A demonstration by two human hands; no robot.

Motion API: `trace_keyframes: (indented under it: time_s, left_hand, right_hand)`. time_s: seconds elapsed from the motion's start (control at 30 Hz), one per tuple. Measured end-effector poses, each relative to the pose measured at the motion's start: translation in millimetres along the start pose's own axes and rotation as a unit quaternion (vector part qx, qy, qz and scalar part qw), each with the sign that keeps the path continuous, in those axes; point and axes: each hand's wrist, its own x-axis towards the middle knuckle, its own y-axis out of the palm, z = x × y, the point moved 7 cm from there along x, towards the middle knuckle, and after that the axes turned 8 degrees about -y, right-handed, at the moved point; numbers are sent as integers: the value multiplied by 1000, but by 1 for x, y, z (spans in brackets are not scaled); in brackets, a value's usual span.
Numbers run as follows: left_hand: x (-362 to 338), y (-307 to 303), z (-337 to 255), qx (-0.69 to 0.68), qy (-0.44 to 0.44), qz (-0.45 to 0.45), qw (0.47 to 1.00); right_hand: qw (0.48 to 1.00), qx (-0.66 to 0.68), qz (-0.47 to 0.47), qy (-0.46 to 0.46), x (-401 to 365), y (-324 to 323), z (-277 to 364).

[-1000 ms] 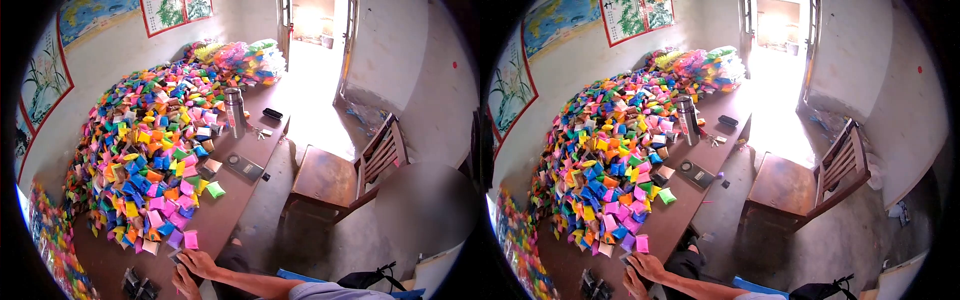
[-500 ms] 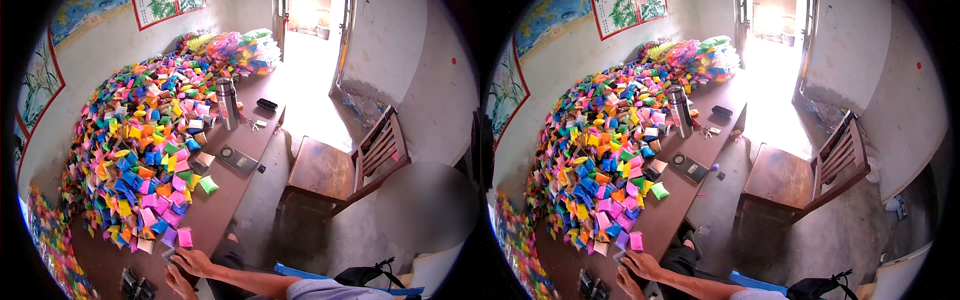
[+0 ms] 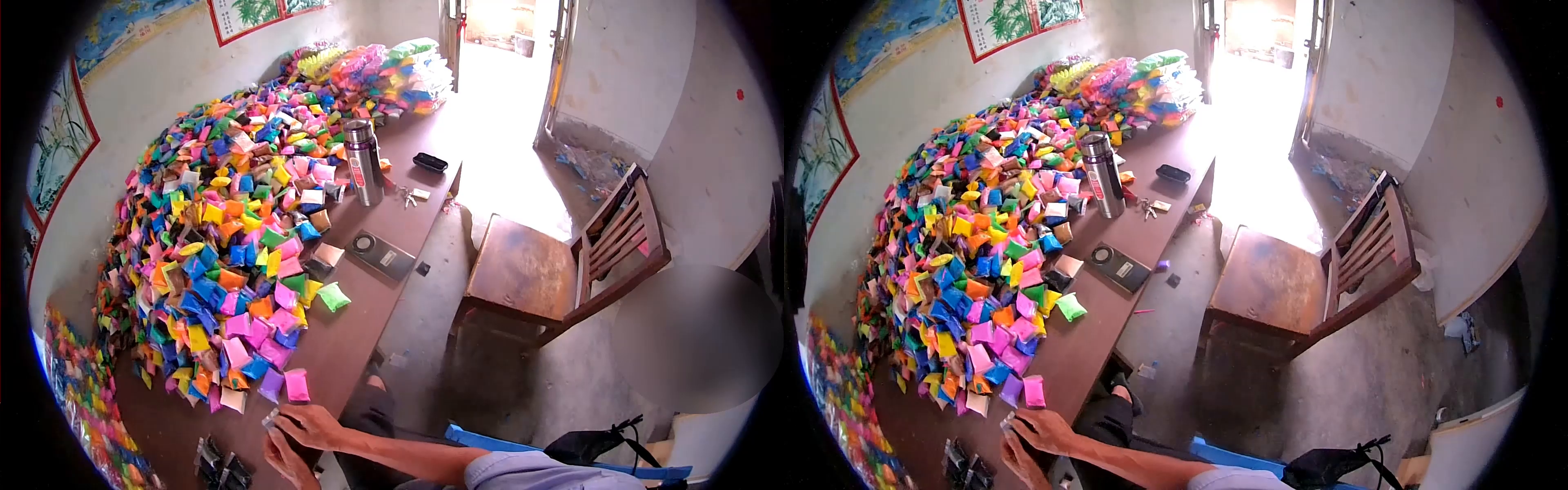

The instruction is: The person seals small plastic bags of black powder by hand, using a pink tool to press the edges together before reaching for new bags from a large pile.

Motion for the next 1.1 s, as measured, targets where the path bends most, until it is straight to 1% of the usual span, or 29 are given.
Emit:
trace_keyframes:
  time_s: [0.03, 0.1, 0.13, 0.17, 0.2, 0.23, 0.27, 0.3, 0.33, 0.4, 0.43, 0.5, 0.57, 0.7, 0.77, 0.83, 0.87, 0.9, 0.93, 0.97, 1.0, 1.03, 1.07, 1.1]
  left_hand:
    - [4, -3, 2, 1, 0, 0, 1000]
    - [17, -3, 13, -79, -67, 55, 993]
    - [24, -6, 23, -78, -67, 56, 993]
    - [20, -14, 1, 83, 214, -9, 973]
    - [-7, -10, -13, 235, 473, -69, 846]
    - [-11, -8, -29, 239, 474, -66, 845]
    - [12, -8, -24, 70, 235, 52, 968]
    - [18, 6, -8, -105, -34, 160, 981]
    - [14, 10, -13, -99, -35, 163, 981]
    - [8, 4, -18, -59, -27, 79, 995]
    - [7, 5, -22, -55, -28, 81, 995]
    - [4, 11, -31, -73, -33, 143, 987]
    - [1, 12, -39, -75, -34, 143, 986]
    - [10, 9, -33, -81, -20, 150, 985]
    - [6, 11, -37, -93, -8, 141, 986]
    - [4, 10, -40, -106, 5, 130, 986]
    - [6, 11, -37, -89, 9, 146, 985]
    - [8, 10, -34, -71, 13, 156, 985]
    - [8, 10, -34, -53, 9, 163, 985]
    - [9, 7, -33, -30, 8, 156, 987]
    - [10, 4, -26, -30, 38, 99, 994]
    - [10, 7, -26, -69, 6, 148, 987]
    - [14, -1, -20, 50, 50, 97, 993]
    - [5, 4, -31, -12, 0, 130, 991]
  right_hand:
    - [1000, 1, 0, 1, 0, -1, 1]
    - [1000, -15, 20, -11, -3, -1, 4]
    - [1000, -15, 18, -10, -3, -2, 3]
    - [999, -14, 8, -36, -1, -3, 7]
    - [998, -11, -5, -59, -2, -3, 10]
    - [998, -9, -8, -56, -2, -3, 11]
    - [999, -20, -7, -49, -1, -3, 10]
    - [999, -31, -7, -42, -1, -2, 10]
    - [999, -29, -11, -38, -1, -3, 9]
    - [999, -25, 13, -15, -1, -1, 4]
    - [999, -26, 23, -9, -1, -1, 3]
    - [999, -24, 23, -10, -2, -1, 2]
    - [999, -20, 29, -38, -4, 1, 2]
    - [999, -9, 31, -26, -4, 2, 7]
    - [1000, -18, 11, -14, -2, -1, 10]
    - [999, -21, 26, -15, -2, -2, 8]
    - [999, -24, 40, -16, -1, -1, 8]
    - [999, -39, 34, -18, -2, 3, 2]
    - [999, -45, 1, -31, -1, 0, 4]
    - [996, -81, 39, -3, -3, 4, -2]
    - [995, -81, 48, 19, -1, 3, 1]
    - [989, -131, 57, -23, -2, 11, -8]
    - [992, -123, 30, -15, -1, 7, -7]
    - [990, -134, 44, -4, -1, 6, -4]
